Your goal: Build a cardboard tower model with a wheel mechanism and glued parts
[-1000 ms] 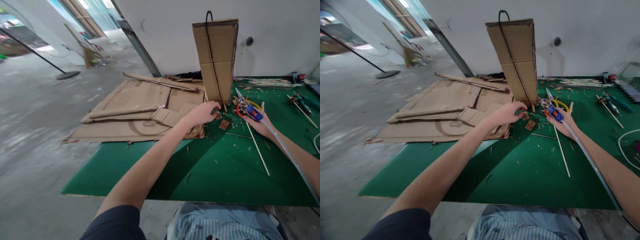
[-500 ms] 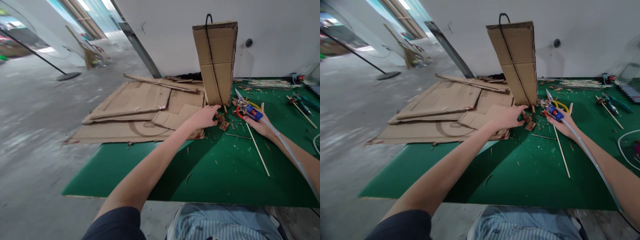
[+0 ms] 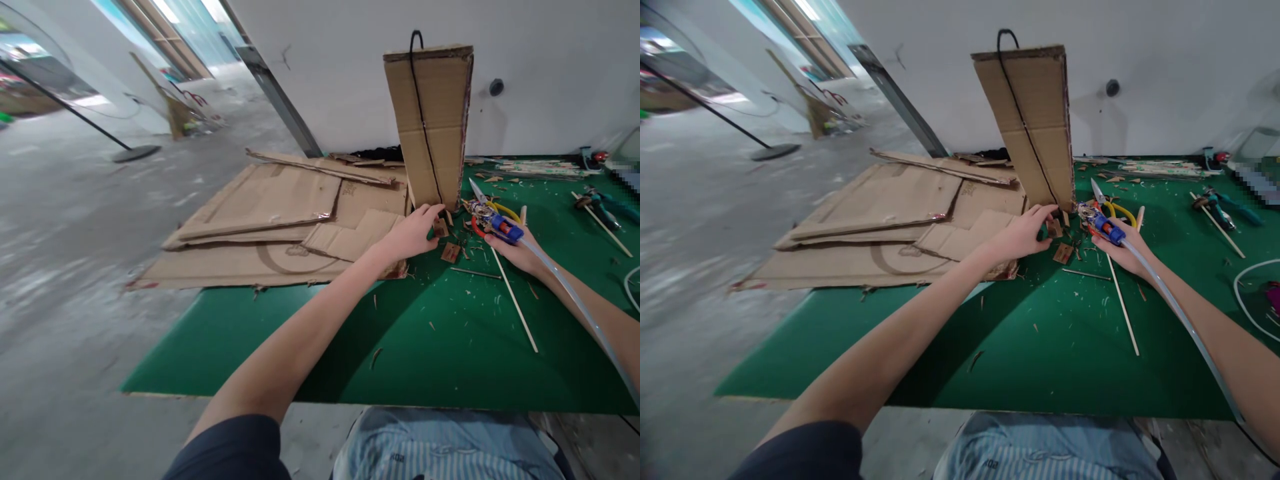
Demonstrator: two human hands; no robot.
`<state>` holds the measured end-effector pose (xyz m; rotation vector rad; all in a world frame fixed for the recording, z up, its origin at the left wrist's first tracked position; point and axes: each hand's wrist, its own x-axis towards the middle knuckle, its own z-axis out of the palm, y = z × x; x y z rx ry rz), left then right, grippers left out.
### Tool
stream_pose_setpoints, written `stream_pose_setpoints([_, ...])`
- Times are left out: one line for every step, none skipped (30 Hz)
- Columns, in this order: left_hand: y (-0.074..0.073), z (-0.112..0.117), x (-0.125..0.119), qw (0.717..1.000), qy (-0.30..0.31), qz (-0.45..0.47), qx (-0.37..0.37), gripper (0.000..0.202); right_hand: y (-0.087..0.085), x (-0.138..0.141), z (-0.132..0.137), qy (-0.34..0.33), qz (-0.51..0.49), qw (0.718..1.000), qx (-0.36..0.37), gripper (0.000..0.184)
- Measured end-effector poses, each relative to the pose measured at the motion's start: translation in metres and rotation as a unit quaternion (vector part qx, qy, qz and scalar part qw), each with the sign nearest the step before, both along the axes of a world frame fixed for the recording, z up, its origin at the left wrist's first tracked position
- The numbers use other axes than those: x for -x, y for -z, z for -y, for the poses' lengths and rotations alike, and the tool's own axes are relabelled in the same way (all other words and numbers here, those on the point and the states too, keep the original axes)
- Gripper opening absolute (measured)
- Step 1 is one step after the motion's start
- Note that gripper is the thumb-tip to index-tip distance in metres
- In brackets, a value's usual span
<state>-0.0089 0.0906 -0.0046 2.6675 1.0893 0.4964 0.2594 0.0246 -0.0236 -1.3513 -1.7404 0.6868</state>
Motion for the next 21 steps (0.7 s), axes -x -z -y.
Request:
stream_pose_setpoints([0.000, -0.002, 0.002, 1.000, 0.016, 0.020, -0.008, 0.066, -0.002, 0.000, 0.001, -0.015, -0.002, 1.000, 0.009, 0.032])
stream_pose_setpoints([0.001, -0.004, 0.004, 0.999, 0.032, 0.035, -0.016, 0.063, -0.005, 0.000, 0.003, -0.035, 0.001, 0.999, 0.025, 0.031])
stream_pose_setpoints([0.001, -0.006, 0.006, 0.998, 0.047, 0.046, -0.025, 0.060, -0.008, -0.001, 0.004, -0.056, 0.009, 0.997, 0.042, 0.032])
stream_pose_setpoints([0.002, -0.008, 0.008, 0.996, 0.058, 0.056, -0.035, 0.058, -0.011, -0.001, 0.006, -0.076, 0.021, 0.995, 0.058, 0.035])
stream_pose_setpoints([0.002, -0.009, 0.009, 0.995, 0.064, 0.066, -0.047, 0.056, -0.013, -0.001, 0.007, -0.094, 0.032, 0.993, 0.068, 0.036])
stream_pose_setpoints([0.002, -0.009, 0.009, 0.993, 0.066, 0.078, -0.057, 0.055, -0.015, -0.002, 0.008, -0.107, 0.041, 0.991, 0.072, 0.037])
stream_pose_setpoints([0.002, -0.008, 0.009, 0.992, 0.067, 0.090, -0.065, 0.054, -0.016, -0.002, 0.009, -0.116, 0.048, 0.990, 0.070, 0.037])
stream_pose_setpoints([0.002, -0.007, 0.008, 0.990, 0.068, 0.101, -0.070, 0.055, -0.017, -0.002, 0.009, -0.122, 0.053, 0.989, 0.066, 0.035])
stream_pose_setpoints([0.001, -0.006, 0.007, 0.989, 0.069, 0.110, -0.072, 0.055, -0.017, -0.002, 0.009, -0.126, 0.060, 0.989, 0.059, 0.034])
stream_pose_setpoints([0.000, -0.004, 0.007, 0.988, 0.071, 0.117, -0.071, 0.055, -0.016, -0.001, 0.009, -0.128, 0.067, 0.988, 0.051, 0.034])
stream_pose_setpoints([-0.001, -0.003, 0.006, 0.988, 0.074, 0.120, -0.070, 0.055, -0.015, -0.001, 0.009, -0.125, 0.074, 0.988, 0.042, 0.034])
stream_pose_setpoints([-0.002, -0.002, 0.005, 0.987, 0.077, 0.119, -0.069, 0.055, -0.014, -0.001, 0.009, -0.122, 0.080, 0.989, 0.032, 0.034])
stream_pose_setpoints([-0.003, -0.002, 0.005, 0.987, 0.080, 0.118, -0.068, 0.055, -0.014, -0.001, 0.008, -0.119, 0.085, 0.989, 0.023, 0.034])
stream_pose_setpoints([-0.003, -0.001, 0.005, 0.988, 0.083, 0.116, -0.068, 0.054, -0.013, -0.001, 0.008, -0.116, 0.087, 0.989, 0.018, 0.033])
stream_pose_setpoints([-0.004, -0.001, 0.005, 0.988, 0.084, 0.113, -0.068, 0.054, -0.012, -0.001, 0.007, -0.114, 0.087, 0.989, 0.016, 0.033])
stream_pose_setpoints([-0.004, -0.001, 0.005, 0.988, 0.084, 0.110, -0.067, 0.054, -0.011, -0.001, 0.007, -0.113, 0.086, 0.990, 0.016, 0.032])
stream_pose_setpoints([-0.004, -0.001, 0.005, 0.988, 0.084, 0.107, -0.067, 0.054, -0.011, -0.001, 0.007, -0.113, 0.086, 0.990, 0.016, 0.032])
stream_pose_setpoints([-0.005, -0.001, 0.005, 0.989, 0.084, 0.105, -0.067, 0.054, -0.010, -0.001, 0.007, -0.113, 0.085, 0.990, 0.015, 0.032])
stream_pose_setpoints([-0.005, -0.001, 0.005, 0.989, 0.083, 0.102, -0.067, 0.053, -0.010, 0.000, 0.007, -0.112, 0.083, 0.990, 0.013, 0.032])
stream_pose_setpoints([-0.005, 0.000, 0.005, 0.989, 0.082, 0.100, -0.067, 0.052, -0.009, 0.000, 0.007, -0.112, 0.081, 0.990, 0.009, 0.033])
stream_pose_setpoints([-0.006, 0.001, 0.004, 0.989, 0.082, 0.099, -0.068, 0.052, -0.008, 0.000, 0.007, -0.112, 0.079, 0.990, 0.008, 0.033])
